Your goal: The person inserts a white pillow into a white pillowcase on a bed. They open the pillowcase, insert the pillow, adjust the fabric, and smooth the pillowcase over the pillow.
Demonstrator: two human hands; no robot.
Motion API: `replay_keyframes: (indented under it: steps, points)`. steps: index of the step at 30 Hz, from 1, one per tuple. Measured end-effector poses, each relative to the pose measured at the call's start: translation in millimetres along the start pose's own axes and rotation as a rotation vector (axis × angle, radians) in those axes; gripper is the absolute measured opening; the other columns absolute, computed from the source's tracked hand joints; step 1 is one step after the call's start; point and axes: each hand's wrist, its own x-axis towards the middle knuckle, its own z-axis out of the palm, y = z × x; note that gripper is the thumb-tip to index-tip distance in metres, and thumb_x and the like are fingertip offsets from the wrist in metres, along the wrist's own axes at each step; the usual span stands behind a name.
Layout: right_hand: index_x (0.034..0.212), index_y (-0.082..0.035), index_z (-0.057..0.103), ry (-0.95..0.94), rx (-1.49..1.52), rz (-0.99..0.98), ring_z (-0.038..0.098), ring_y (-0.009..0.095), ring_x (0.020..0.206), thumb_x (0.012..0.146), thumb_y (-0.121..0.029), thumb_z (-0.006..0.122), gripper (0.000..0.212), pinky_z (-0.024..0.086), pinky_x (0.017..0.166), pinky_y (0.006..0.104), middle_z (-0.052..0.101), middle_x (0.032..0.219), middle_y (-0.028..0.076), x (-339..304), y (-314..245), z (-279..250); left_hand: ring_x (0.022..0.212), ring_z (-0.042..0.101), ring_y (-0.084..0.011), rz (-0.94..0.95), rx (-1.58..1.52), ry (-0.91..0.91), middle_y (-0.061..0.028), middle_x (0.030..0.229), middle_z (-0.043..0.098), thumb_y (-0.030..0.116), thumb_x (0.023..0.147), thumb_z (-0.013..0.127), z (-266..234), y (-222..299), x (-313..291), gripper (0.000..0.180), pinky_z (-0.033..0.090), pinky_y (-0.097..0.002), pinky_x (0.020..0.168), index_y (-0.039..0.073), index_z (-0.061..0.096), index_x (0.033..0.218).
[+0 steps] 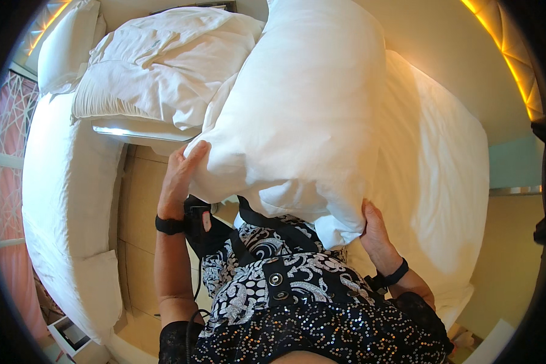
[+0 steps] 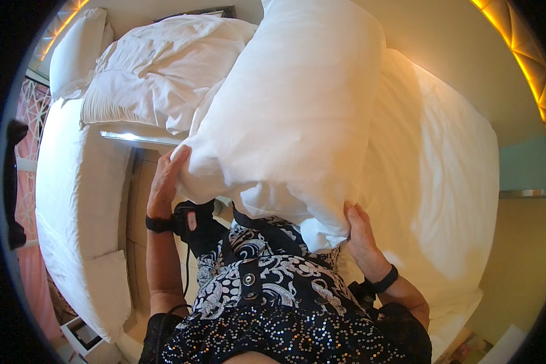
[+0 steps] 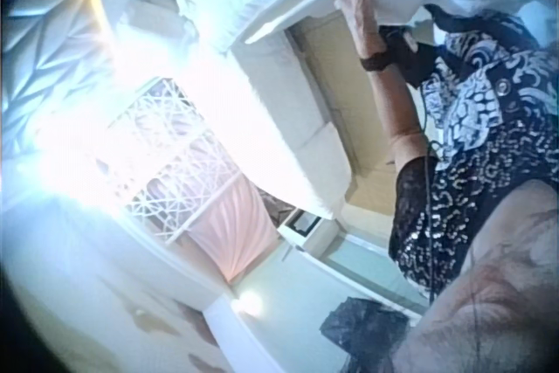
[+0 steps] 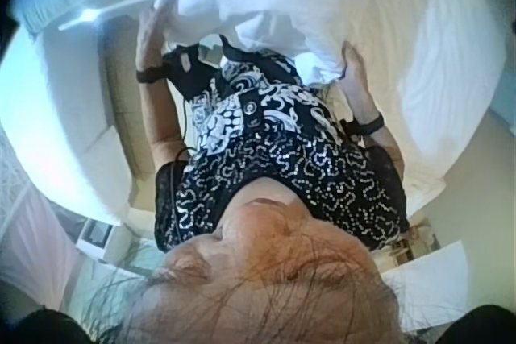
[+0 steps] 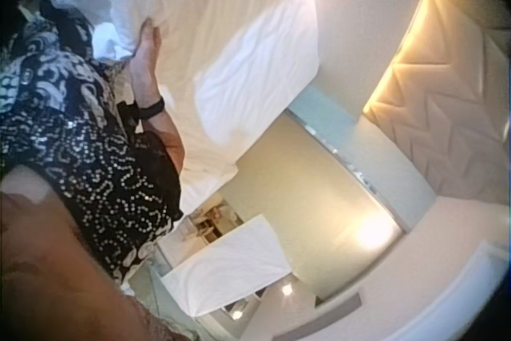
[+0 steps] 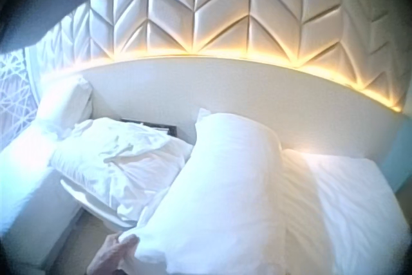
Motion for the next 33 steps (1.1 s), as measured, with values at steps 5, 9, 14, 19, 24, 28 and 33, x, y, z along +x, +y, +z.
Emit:
replay_keyframes:
  steps: [5, 9, 14, 19, 24, 28, 33]
  points:
    - [0.109, 0.001, 0.056, -0.03, -0.051, 0.169, 0.063, 0.019, 0.085, 0.087, -0.02, 0.058, 0.03, 0.052, 0.077, 0.0319, 0.064, 0.096, 0.009, 7, -7, -17, 0.076, 0.057, -0.0091, 0.1, -0.015, 0.03, -0.0032, 0.088, 0.063, 0.023, 0.087, 0.06, 8, -21, 4, 0.032, 0.046, -0.021, 0.069, -0.004, 0.06, 0.104]
    - [0.1, 0.003, 0.056, 0.059, -0.163, -0.106, 0.064, 0.017, 0.075, 0.083, -0.016, 0.061, 0.026, 0.054, 0.069, 0.0294, 0.064, 0.091, 0.011, -8, -63, 4, 0.074, 0.055, -0.0074, 0.248, -0.087, 0.188, -0.0023, 0.085, 0.062, 0.018, 0.088, 0.059, 0, -17, -3, 0.024, 0.046, -0.0205, 0.066, -0.002, 0.06, 0.101]
    - [0.094, 0.0, 0.062, 0.076, -0.6, -0.064, 0.06, 0.011, 0.069, 0.085, -0.017, 0.06, 0.02, 0.048, 0.058, 0.0253, 0.064, 0.078, 0.003, 18, -36, -68, 0.076, 0.057, -0.0088, 0.142, 0.082, 0.016, -0.0035, 0.088, 0.063, 0.017, 0.086, 0.06, -1, -55, -13, 0.026, 0.046, -0.0224, 0.068, -0.003, 0.059, 0.102]
    - [0.094, 0.0, 0.061, 0.111, -0.61, 0.028, 0.058, 0.01, 0.068, 0.087, -0.017, 0.058, 0.018, 0.046, 0.06, 0.0246, 0.063, 0.08, 0.002, 36, 24, -107, 0.072, 0.057, -0.0091, -0.21, -0.288, 0.108, -0.0029, 0.084, 0.063, 0.018, 0.089, 0.055, -12, -110, -32, 0.019, 0.047, -0.0235, 0.067, 0.001, 0.06, 0.097]
    - [0.096, 0.001, 0.059, 0.067, -0.509, -0.015, 0.055, 0.009, 0.074, 0.087, -0.018, 0.058, 0.02, 0.044, 0.066, 0.024, 0.061, 0.084, 0.002, 36, 13, -81, 0.064, 0.042, -0.0076, -0.05, 0.251, 0.212, 0.0015, 0.064, 0.047, 0.018, 0.09, 0.052, -48, -207, -4, 0.027, 0.038, -0.0265, 0.056, 0.0, 0.053, 0.071]
    - [0.094, 0.0, 0.059, 0.087, -0.506, 0.004, 0.055, 0.01, 0.075, 0.086, -0.016, 0.057, 0.018, 0.043, 0.067, 0.0241, 0.059, 0.083, 0.001, 24, 6, -72, 0.065, 0.048, -0.0121, 0.243, 0.625, 0.389, -0.0086, 0.065, 0.056, 0.015, 0.085, 0.054, -38, -163, -3, 0.021, 0.04, -0.028, 0.057, -0.002, 0.054, 0.074]
    - [0.088, -0.003, 0.06, 0.21, -0.455, 0.038, 0.054, 0.011, 0.075, 0.082, -0.015, 0.056, 0.014, 0.042, 0.066, 0.0239, 0.059, 0.082, 0.001, 15, -8, -67, 0.065, 0.049, -0.0133, 0.255, 0.253, 0.403, -0.004, 0.068, 0.053, 0.021, 0.093, 0.047, -25, -61, -22, 0.026, 0.04, -0.0261, 0.059, 0.001, 0.052, 0.076]
